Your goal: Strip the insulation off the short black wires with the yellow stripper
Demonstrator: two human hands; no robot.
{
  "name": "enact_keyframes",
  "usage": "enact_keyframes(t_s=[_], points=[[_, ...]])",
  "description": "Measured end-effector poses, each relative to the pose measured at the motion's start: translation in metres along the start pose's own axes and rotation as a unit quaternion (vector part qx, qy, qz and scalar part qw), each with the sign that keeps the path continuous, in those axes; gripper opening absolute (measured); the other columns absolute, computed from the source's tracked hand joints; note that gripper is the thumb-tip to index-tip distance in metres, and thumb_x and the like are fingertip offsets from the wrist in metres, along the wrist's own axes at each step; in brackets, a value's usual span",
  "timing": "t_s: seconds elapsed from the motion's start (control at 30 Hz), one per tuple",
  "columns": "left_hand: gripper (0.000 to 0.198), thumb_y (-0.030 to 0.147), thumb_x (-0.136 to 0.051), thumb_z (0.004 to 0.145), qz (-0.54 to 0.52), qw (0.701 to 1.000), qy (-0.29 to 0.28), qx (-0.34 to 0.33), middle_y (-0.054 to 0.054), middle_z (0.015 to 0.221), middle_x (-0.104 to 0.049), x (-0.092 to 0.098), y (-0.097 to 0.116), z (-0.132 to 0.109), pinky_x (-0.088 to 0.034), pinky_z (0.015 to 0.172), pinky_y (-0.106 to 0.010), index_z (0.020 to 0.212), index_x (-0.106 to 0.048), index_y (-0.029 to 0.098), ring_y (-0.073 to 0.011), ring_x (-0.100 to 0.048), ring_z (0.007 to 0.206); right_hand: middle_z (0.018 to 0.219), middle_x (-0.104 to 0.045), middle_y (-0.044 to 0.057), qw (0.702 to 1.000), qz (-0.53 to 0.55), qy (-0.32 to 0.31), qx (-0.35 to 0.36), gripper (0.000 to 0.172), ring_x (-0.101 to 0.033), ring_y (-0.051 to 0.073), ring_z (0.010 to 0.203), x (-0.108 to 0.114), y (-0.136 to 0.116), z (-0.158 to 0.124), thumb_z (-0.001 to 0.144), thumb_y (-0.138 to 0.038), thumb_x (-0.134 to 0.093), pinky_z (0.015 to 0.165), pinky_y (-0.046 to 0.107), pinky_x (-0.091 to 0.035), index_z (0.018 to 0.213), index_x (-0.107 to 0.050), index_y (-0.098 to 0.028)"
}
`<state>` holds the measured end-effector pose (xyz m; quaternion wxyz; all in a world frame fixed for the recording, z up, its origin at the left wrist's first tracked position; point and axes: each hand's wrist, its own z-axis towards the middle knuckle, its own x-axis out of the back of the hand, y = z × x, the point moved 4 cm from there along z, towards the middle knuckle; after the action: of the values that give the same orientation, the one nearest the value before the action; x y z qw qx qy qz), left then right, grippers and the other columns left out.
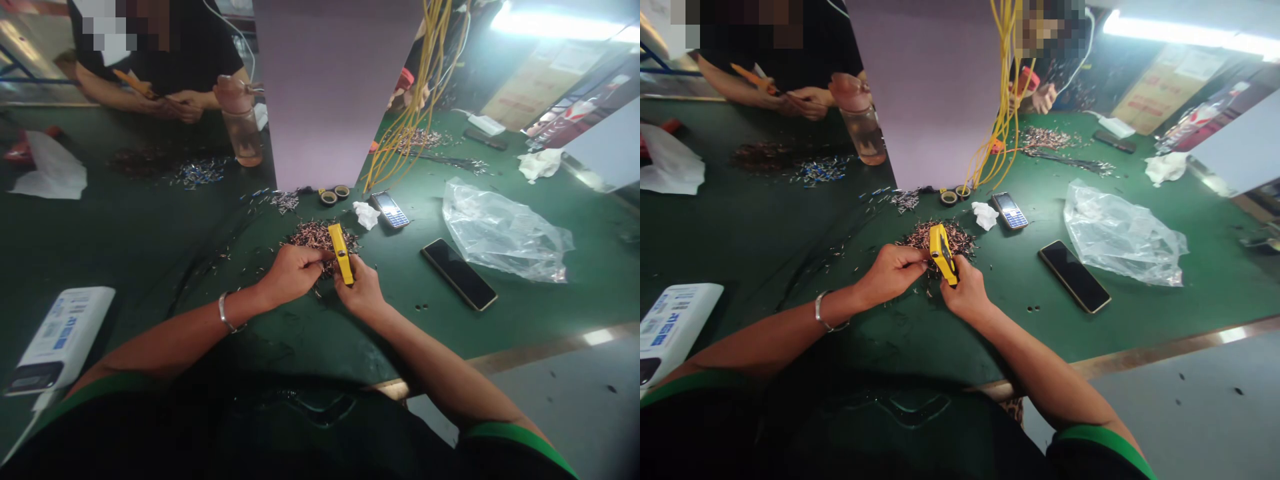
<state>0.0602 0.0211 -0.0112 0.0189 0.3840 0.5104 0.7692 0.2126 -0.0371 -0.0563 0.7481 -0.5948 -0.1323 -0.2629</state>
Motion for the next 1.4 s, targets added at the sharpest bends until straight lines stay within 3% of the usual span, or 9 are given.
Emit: enact_keyframes(t_s=[0.53, 0.8, 0.93, 1.07, 1.23, 1.4], points=[[0.032, 0.014, -0.049, 0.077, -0.014, 1.000, 0.006, 0.010, -0.001, 0.070, -0.073, 0.000, -0.006, 0.005, -0.044, 0.060, -0.023, 0.087, -0.079, 0.017, -0.0123, -0.061, 0.063, 0.061, -0.057, 0.000, 0.998, -0.056, -0.005, -0.004, 0.009, -0.051, 0.016, 0.053, -0.001, 0.003, 0.004, 0.072, -0.028, -0.053, 0.054, 0.028, -0.040, 0.073, -0.045, -0.024], [0.028, 0.018, -0.051, 0.078, -0.009, 0.999, 0.000, 0.036, -0.002, 0.070, -0.072, 0.001, -0.012, 0.009, -0.042, 0.058, -0.025, 0.085, -0.078, 0.014, -0.0116, -0.057, 0.059, 0.059, -0.057, 0.000, 0.998, -0.060, 0.004, 0.002, 0.010, -0.050, 0.015, 0.052, -0.002, 0.007, 0.009, 0.073, -0.031, -0.053, 0.053, 0.028, -0.040, 0.070, -0.048, -0.024], [0.031, 0.020, -0.053, 0.077, -0.017, 0.999, -0.003, 0.052, 0.001, 0.059, -0.063, 0.001, -0.014, 0.011, -0.037, 0.053, -0.024, 0.093, -0.078, 0.014, -0.0102, -0.049, 0.053, 0.055, -0.055, -0.001, 0.998, -0.056, 0.006, 0.000, 0.013, -0.049, 0.014, 0.050, -0.001, 0.009, 0.013, 0.073, -0.033, -0.056, 0.052, 0.027, -0.039, 0.068, -0.048, -0.024], [0.030, 0.020, -0.054, 0.076, -0.046, 0.996, -0.007, 0.079, 0.000, 0.059, -0.063, 0.001, -0.019, 0.014, -0.038, 0.052, -0.025, 0.095, -0.077, 0.013, -0.0102, -0.049, 0.053, 0.054, -0.056, -0.002, 0.999, -0.025, -0.012, -0.022, 0.013, -0.052, 0.015, 0.048, -0.002, 0.013, 0.016, 0.075, -0.034, -0.059, 0.051, 0.028, -0.042, 0.071, -0.051, -0.023], [0.021, 0.021, -0.058, 0.077, -0.117, 0.980, -0.023, 0.160, 0.000, 0.055, -0.062, 0.000, -0.027, 0.017, -0.039, 0.048, -0.026, 0.089, -0.074, 0.014, -0.0095, -0.049, 0.046, 0.049, -0.056, -0.003, 0.997, 0.034, -0.014, -0.073, 0.014, -0.055, 0.015, 0.043, -0.001, 0.017, 0.020, 0.074, -0.034, -0.062, 0.047, 0.028, -0.045, 0.076, -0.056, -0.022], [0.015, 0.024, -0.060, 0.076, -0.103, 0.981, 0.049, 0.154, -0.001, 0.058, -0.065, 0.013, -0.033, 0.021, -0.041, 0.050, -0.025, 0.079, -0.073, 0.016, -0.0088, -0.050, 0.048, 0.048, -0.056, -0.005, 0.975, 0.167, -0.050, -0.136, 0.023, -0.052, 0.013, 0.036, 0.000, 0.020, 0.020, 0.069, -0.038, -0.069, 0.040, 0.028, -0.044, 0.077, -0.058, -0.020]])
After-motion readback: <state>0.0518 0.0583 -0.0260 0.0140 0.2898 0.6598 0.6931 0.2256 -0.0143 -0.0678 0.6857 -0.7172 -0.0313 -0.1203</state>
